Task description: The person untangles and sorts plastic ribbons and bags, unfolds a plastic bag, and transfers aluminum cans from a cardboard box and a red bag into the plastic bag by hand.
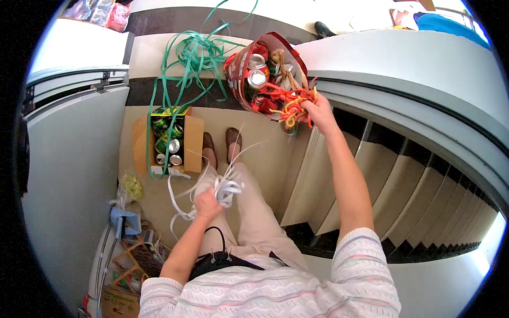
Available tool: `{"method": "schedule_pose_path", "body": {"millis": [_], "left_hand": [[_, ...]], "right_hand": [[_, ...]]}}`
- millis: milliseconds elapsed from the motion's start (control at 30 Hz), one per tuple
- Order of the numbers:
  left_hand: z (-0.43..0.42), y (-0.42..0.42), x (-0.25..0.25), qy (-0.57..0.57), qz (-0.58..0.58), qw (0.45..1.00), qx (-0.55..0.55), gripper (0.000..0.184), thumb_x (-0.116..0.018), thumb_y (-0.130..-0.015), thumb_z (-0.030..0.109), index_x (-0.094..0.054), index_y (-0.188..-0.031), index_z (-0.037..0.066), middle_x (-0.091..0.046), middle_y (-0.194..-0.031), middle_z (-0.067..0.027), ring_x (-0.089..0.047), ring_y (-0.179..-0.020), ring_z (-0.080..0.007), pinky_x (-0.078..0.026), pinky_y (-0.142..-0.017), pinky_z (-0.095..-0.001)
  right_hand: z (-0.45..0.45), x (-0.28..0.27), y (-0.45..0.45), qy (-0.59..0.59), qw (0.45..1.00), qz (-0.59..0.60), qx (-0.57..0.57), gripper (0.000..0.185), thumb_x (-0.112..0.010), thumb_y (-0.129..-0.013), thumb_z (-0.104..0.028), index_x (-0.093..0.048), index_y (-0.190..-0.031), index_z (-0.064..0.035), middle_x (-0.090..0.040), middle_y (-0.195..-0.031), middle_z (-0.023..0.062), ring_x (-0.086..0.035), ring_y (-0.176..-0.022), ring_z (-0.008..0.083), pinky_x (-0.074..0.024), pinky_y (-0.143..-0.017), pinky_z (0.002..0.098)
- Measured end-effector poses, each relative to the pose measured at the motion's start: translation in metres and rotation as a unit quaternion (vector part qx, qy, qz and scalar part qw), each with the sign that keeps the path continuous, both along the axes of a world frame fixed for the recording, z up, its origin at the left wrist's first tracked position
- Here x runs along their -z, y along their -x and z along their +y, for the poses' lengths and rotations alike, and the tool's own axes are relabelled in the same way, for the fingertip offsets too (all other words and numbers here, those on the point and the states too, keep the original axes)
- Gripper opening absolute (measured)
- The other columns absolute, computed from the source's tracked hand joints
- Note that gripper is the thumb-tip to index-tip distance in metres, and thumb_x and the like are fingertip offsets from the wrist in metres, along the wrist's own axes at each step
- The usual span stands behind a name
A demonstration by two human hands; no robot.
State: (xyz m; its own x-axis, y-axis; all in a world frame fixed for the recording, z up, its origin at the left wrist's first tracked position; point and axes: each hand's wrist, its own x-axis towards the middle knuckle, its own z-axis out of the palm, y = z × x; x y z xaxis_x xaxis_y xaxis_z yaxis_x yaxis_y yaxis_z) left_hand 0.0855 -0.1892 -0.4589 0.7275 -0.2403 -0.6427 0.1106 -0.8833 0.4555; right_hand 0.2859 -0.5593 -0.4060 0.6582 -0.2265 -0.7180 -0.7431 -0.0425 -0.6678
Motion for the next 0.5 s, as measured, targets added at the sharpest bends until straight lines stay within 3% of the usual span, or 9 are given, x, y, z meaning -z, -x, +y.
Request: {"method": "schedule_pose_path", "body": {"millis": [233, 333, 500], "left_hand": [[0.001, -0.009, -0.006, -0.031, 0.103, 0.994, -0.02, 0.027, -0.066, -0.061, 0.021, -0.054, -0.08, 0.007, -0.061, -0.076, -0.016, -0.06, -0.074, -0.0328, -0.046, -0.067, -0.0426], [0.008, -0.019, -0.017, -0.042, 0.13, 0.989, -0.049, 0.037, -0.068, -0.064, 0.031, -0.058, -0.089, 0.007, -0.063, -0.082, -0.0167, -0.06, -0.08, -0.0332, -0.047, -0.072, -0.0426], [0.048, -0.058, -0.054, 0.096, 0.116, 0.962, -0.226, 0.052, -0.073, -0.059, 0.039, -0.061, -0.099, 0.008, -0.064, -0.089, -0.0135, -0.061, -0.085, -0.0305, -0.047, -0.075, -0.0384]], "right_hand": [[0.005, -0.11, 0.038, -0.037, 0.997, -0.066, 0.024, 0.024, -0.05, -0.077, -0.002, -0.053, -0.101, -0.0009, -0.06, -0.09, 0.0051, -0.059, -0.078, 0.0131, -0.0493, -0.067, 0.0273], [0.014, -0.163, 0.052, -0.085, 0.993, -0.071, 0.046, 0.025, -0.051, -0.076, 0.001, -0.054, -0.101, -0.001, -0.06, -0.093, 0.0058, -0.059, -0.082, 0.0137, -0.0494, -0.071, 0.028], [0.027, -0.204, 0.07, -0.134, 0.991, -0.029, 0.002, 0.025, -0.052, -0.075, 0.002, -0.055, -0.099, -0.0012, -0.061, -0.092, 0.0066, -0.061, -0.079, 0.0154, -0.0524, -0.066, 0.0299]]}}
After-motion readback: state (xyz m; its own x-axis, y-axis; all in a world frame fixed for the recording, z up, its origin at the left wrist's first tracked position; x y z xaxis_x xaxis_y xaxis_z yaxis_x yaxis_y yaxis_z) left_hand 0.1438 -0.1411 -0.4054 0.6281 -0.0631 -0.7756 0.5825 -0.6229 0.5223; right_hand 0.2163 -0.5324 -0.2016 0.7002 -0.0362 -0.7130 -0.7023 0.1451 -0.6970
